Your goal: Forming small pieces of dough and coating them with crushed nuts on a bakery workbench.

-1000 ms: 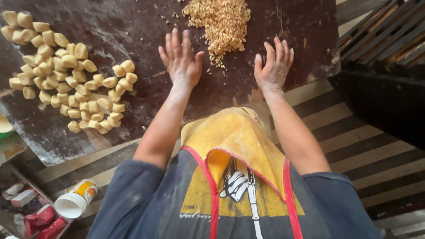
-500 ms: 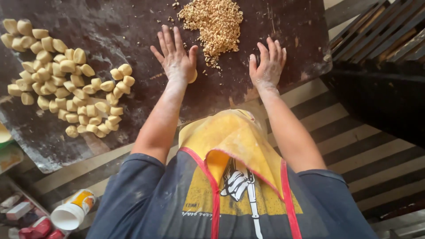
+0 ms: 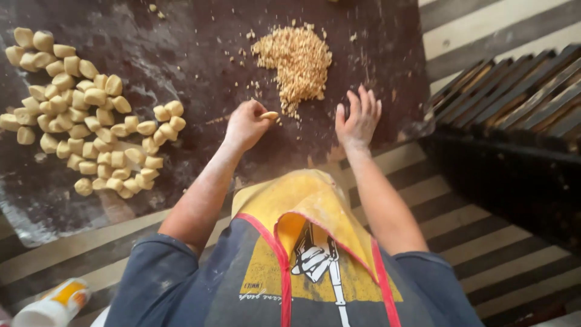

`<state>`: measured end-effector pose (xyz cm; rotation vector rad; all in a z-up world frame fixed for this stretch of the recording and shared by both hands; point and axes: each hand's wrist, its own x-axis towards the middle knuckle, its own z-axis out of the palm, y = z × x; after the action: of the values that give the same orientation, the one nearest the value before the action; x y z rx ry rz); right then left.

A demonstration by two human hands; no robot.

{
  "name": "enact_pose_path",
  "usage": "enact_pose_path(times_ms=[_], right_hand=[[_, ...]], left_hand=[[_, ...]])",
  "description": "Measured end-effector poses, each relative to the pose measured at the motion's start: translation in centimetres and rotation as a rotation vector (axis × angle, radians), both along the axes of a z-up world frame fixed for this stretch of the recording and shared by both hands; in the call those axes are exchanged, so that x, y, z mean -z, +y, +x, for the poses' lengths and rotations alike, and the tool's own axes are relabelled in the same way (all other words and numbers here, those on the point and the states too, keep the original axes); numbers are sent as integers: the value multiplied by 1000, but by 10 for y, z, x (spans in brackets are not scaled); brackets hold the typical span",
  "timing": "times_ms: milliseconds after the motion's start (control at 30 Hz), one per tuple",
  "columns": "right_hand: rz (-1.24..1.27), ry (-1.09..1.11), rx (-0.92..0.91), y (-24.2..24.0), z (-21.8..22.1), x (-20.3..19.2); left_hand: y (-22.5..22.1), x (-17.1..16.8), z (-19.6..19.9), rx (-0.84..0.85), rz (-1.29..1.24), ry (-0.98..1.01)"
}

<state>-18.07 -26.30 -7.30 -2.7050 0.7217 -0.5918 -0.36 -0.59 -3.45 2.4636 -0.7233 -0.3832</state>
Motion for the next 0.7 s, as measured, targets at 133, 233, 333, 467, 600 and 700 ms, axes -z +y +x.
enact_pose_path(times_ms=[133, 233, 333, 467, 600, 700], right_hand=[[-45, -21, -11, 0, -1, -4], [-69, -75, -57, 0, 5, -13], [-41, -20, -88, 6, 10, -16], [216, -154, -108, 26, 20, -25], [468, -17, -546, 117, 94, -94], [498, 373, -939, 191, 171, -138]], left_hand=[[-41, -26, 26, -63, -254, 509], [-80, -36, 54, 234, -60, 661], [-91, -7, 59, -135, -1106, 1051], [-31, -20, 24, -239, -734, 366], [94, -97, 15, -250, -317, 79], [166, -73, 25, -344, -205, -259]])
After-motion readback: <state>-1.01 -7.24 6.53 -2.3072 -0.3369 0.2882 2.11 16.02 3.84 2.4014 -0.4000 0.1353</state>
